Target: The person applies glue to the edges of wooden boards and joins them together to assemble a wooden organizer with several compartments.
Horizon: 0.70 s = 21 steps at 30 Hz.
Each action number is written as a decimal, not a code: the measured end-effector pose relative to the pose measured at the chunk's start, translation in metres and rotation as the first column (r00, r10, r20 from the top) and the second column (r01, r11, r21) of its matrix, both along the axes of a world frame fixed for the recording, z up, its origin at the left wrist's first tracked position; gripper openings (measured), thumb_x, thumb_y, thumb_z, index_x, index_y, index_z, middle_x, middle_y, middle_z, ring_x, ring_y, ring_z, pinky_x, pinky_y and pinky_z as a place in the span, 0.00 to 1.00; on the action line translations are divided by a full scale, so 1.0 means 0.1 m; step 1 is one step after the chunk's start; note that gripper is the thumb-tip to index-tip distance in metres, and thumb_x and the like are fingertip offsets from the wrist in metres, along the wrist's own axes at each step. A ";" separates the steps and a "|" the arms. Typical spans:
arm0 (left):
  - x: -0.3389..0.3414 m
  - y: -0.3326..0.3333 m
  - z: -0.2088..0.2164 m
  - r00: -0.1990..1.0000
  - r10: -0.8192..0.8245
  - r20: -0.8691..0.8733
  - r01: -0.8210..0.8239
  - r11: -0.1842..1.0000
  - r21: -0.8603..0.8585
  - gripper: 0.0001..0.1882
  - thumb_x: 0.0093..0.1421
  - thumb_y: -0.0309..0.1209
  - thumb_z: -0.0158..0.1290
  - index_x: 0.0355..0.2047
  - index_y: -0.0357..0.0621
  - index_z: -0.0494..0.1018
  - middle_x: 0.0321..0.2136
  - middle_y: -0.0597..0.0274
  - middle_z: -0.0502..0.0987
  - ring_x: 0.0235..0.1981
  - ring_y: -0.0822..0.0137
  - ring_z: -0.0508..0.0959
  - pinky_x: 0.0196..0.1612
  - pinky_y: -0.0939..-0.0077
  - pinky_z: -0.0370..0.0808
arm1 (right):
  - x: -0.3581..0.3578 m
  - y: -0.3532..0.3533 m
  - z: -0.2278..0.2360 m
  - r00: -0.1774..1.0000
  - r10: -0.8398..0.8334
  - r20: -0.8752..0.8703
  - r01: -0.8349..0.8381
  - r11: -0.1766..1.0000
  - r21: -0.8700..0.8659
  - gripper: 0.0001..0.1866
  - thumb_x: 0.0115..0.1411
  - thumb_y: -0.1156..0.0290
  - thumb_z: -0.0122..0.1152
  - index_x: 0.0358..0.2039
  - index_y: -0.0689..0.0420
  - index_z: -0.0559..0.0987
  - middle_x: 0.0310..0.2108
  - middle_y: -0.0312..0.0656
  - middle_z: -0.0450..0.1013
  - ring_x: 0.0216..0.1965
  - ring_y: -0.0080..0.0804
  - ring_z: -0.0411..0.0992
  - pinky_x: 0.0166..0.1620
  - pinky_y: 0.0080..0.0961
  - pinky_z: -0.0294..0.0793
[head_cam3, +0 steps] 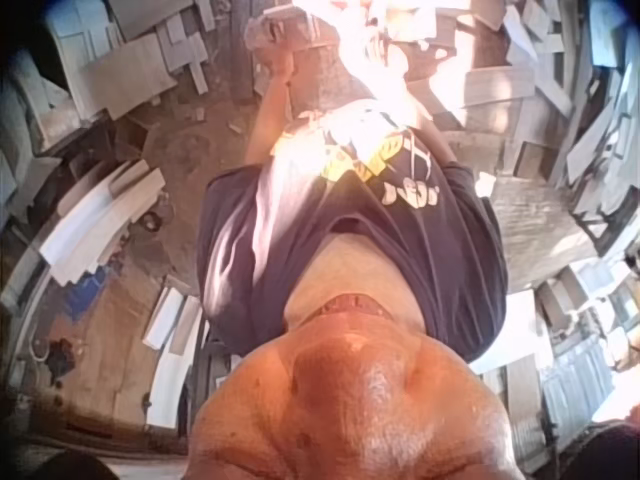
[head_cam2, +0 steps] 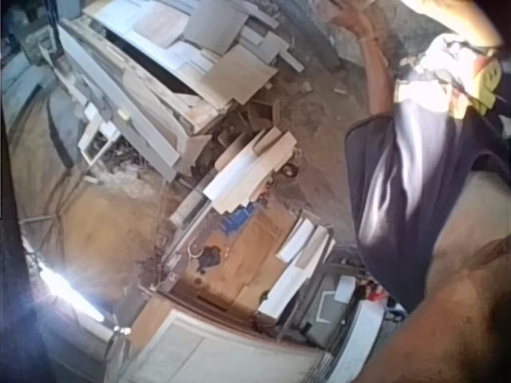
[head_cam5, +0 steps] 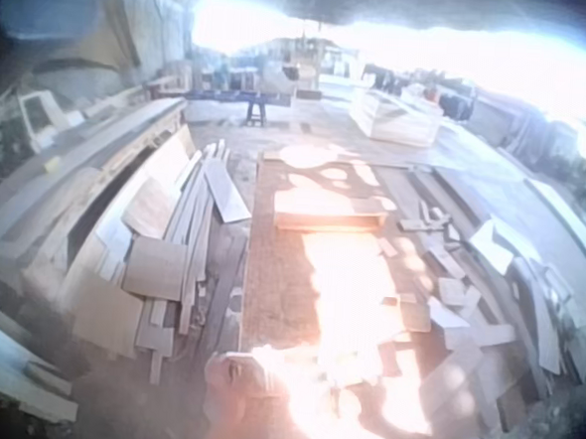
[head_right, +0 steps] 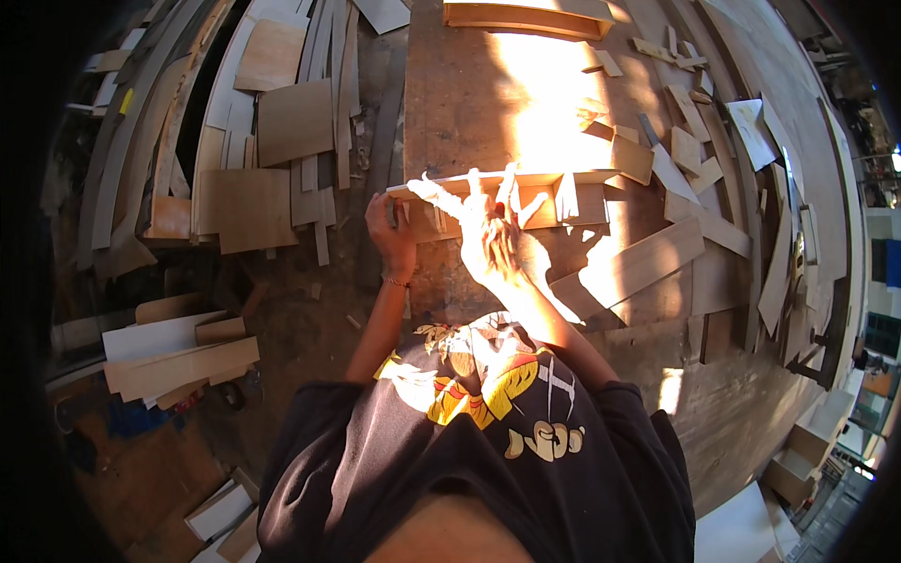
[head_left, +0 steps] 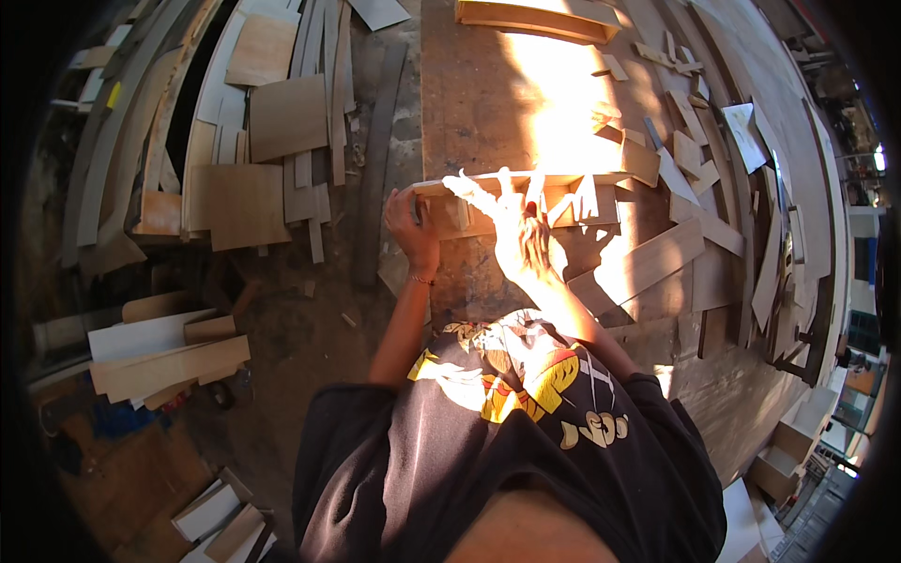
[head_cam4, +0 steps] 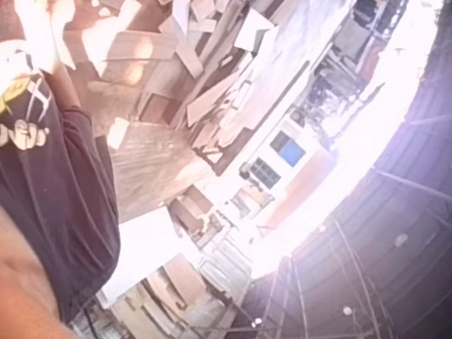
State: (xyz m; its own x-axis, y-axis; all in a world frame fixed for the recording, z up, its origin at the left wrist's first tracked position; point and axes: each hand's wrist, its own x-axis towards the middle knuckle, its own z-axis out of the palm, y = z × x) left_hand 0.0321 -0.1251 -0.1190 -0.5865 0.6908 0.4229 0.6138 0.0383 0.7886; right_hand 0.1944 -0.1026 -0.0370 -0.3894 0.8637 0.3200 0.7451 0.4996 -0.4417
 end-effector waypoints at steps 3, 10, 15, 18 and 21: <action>0.01 0.00 0.00 1.000 0.004 0.007 -0.004 1.000 -0.007 0.10 0.58 0.25 0.49 0.41 0.44 0.69 0.39 0.56 0.73 0.51 0.50 0.66 0.54 0.55 0.59 | 0.02 0.02 0.00 1.000 -0.010 0.008 0.010 1.000 0.005 0.10 0.59 0.76 0.42 0.42 0.63 0.63 0.22 0.54 0.70 0.22 0.52 0.69 0.27 0.42 0.66; 0.02 0.01 -0.03 1.000 0.010 0.007 -0.010 1.000 0.001 0.11 0.57 0.24 0.49 0.41 0.44 0.70 0.39 0.56 0.73 0.51 0.50 0.66 0.54 0.55 0.60 | 0.07 -0.02 0.01 0.999 -0.023 0.025 0.023 1.000 0.008 0.10 0.59 0.76 0.42 0.42 0.63 0.63 0.22 0.54 0.69 0.22 0.53 0.69 0.26 0.42 0.66; 0.01 0.00 0.00 1.000 0.024 0.005 -0.024 1.000 -0.007 0.11 0.57 0.24 0.50 0.41 0.44 0.70 0.39 0.56 0.73 0.51 0.50 0.66 0.54 0.56 0.59 | 0.12 -0.02 0.01 0.999 -0.044 0.015 0.043 0.999 0.020 0.10 0.59 0.76 0.42 0.42 0.63 0.63 0.21 0.54 0.69 0.21 0.53 0.69 0.26 0.42 0.66; 0.02 0.01 0.01 1.000 0.026 0.015 -0.026 1.000 -0.001 0.11 0.57 0.24 0.50 0.41 0.44 0.70 0.39 0.56 0.73 0.51 0.50 0.66 0.54 0.56 0.59 | 0.14 0.05 0.02 0.997 -0.067 -0.028 0.068 0.997 0.042 0.10 0.59 0.76 0.42 0.41 0.63 0.63 0.21 0.54 0.69 0.21 0.53 0.69 0.26 0.42 0.66; 0.02 0.01 0.00 1.000 0.016 0.006 -0.016 1.000 -0.005 0.10 0.57 0.25 0.49 0.41 0.44 0.70 0.39 0.56 0.73 0.51 0.50 0.66 0.54 0.56 0.59 | 0.08 0.13 0.07 0.994 -0.096 -0.051 0.096 0.995 -0.001 0.07 0.59 0.75 0.41 0.38 0.62 0.62 0.17 0.54 0.67 0.18 0.52 0.68 0.26 0.42 0.66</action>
State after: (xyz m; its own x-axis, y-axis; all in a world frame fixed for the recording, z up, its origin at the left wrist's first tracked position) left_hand 0.0338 -0.1245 -0.1187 -0.6000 0.6833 0.4162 0.6086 0.0522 0.7917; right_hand 0.2026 -0.0894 -0.0296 -0.2881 0.8958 0.3385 0.7664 0.4277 -0.4793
